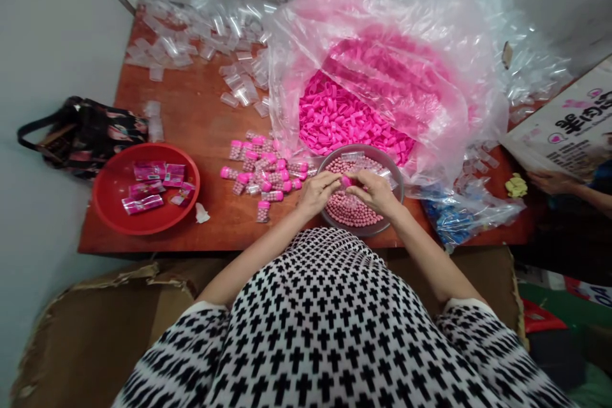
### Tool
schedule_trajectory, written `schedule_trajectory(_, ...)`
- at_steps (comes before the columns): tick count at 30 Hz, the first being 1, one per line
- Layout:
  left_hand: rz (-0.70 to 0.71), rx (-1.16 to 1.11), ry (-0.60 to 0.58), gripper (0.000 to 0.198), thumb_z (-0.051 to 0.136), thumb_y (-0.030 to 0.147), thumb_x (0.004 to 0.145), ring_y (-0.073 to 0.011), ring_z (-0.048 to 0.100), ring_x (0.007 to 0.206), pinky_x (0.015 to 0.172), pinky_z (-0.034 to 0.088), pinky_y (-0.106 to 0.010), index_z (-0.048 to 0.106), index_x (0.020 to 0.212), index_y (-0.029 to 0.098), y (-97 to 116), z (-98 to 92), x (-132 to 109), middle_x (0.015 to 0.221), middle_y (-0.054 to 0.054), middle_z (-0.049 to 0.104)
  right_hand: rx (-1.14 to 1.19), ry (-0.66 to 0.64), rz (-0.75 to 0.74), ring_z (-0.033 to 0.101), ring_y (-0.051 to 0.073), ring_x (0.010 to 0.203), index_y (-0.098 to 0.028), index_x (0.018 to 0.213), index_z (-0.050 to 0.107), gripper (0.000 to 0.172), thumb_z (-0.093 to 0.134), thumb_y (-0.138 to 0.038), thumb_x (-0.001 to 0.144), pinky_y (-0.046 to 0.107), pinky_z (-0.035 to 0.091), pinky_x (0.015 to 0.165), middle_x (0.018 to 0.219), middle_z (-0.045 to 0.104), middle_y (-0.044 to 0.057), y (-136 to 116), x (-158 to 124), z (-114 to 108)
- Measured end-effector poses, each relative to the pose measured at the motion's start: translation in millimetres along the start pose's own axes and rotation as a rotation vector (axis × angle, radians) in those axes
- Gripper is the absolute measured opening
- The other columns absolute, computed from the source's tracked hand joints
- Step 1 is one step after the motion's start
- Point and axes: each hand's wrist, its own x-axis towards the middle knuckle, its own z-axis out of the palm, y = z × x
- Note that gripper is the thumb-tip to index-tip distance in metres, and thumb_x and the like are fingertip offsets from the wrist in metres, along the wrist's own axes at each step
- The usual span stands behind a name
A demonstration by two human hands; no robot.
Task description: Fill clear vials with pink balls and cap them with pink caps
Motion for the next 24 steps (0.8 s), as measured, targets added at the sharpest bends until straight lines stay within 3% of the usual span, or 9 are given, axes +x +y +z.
schedule_trajectory(3, -0.181, -0.265, 0.092, 0.036, 0.059, 0.043, 0.080, -0.0187, 0.065, 0.089, 0.081, 0.052, -0.034, 0.069, 0.104, 0.018, -1.6, 1.3, 0.6, 0.102, -0.006, 0.071, 0.494, 0.030, 0.176, 0.063, 0.020, 0.094, -0.025, 0.113, 0.060, 0.045, 0.071, -0.040, 0.073, 0.039, 0.047, 0.087, 0.109, 0.065, 0.005, -2.7, -3.8, -1.3)
schedule_trajectory(6, -0.285, -0.431, 0.147, 0.043, 0.061, 0.045, 0.078, -0.0202, 0.066, 0.090, 0.081, 0.053, -0.036, 0.067, 0.110, 0.017, -4.0, 1.5, 0.2, 0.107, -0.007, 0.070, 0.865, 0.045, 0.329, 0.065, 0.019, 0.091, -0.028, 0.112, 0.061, 0.054, 0.078, -0.041, 0.063, 0.041, 0.047, 0.090, 0.105, 0.067, 0.002, -1.9, -10.3, 2.9)
schedule_trajectory(11, -0.097, -0.156, 0.095, 0.031, 0.063, 0.045, 0.078, -0.0203, 0.064, 0.094, 0.091, 0.048, -0.038, 0.073, 0.094, 0.020, -0.8, -2.4, -1.5, 0.099, -0.006, 0.072, 0.924, 0.185, 0.442, 0.063, 0.015, 0.068, -0.021, 0.081, 0.064, 0.031, 0.078, -0.042, 0.062, 0.036, 0.054, 0.076, 0.075, 0.065, -0.001, 0.2, -7.1, 11.0)
schedule_trajectory(18, 0.098, -0.011, 0.048, 0.028, 0.056, 0.041, 0.085, -0.0191, 0.060, 0.098, 0.095, 0.045, -0.040, 0.072, 0.098, 0.023, 8.4, -0.5, -4.7, 0.097, -0.006, 0.070, 1.138, -0.144, 0.583, 0.063, 0.016, 0.085, -0.021, 0.096, 0.061, 0.032, 0.071, -0.034, 0.069, 0.038, 0.055, 0.080, 0.093, 0.066, 0.002, -13.4, 5.5, 7.8)
schedule_trajectory(20, 0.119, 0.003, 0.057, 0.029, 0.054, 0.041, 0.086, -0.0190, 0.060, 0.098, 0.094, 0.046, -0.039, 0.071, 0.100, 0.022, 8.3, -0.3, -5.6, 0.096, -0.006, 0.069, 1.193, -0.147, 0.609, 0.063, 0.016, 0.083, -0.020, 0.092, 0.061, 0.028, 0.070, -0.033, 0.070, 0.040, 0.055, 0.080, 0.087, 0.066, 0.002, -14.3, 6.8, 11.7)
schedule_trajectory(24, 0.142, 0.016, 0.088, 0.028, 0.052, 0.038, 0.088, -0.0190, 0.060, 0.095, 0.091, 0.047, -0.039, 0.071, 0.099, 0.021, 6.7, -1.7, -6.9, 0.095, -0.007, 0.069, 1.297, -0.022, 0.641, 0.063, 0.016, 0.077, -0.019, 0.079, 0.060, 0.021, 0.071, -0.027, 0.064, 0.041, 0.055, 0.080, 0.076, 0.065, 0.000, -12.8, 10.5, 26.7)
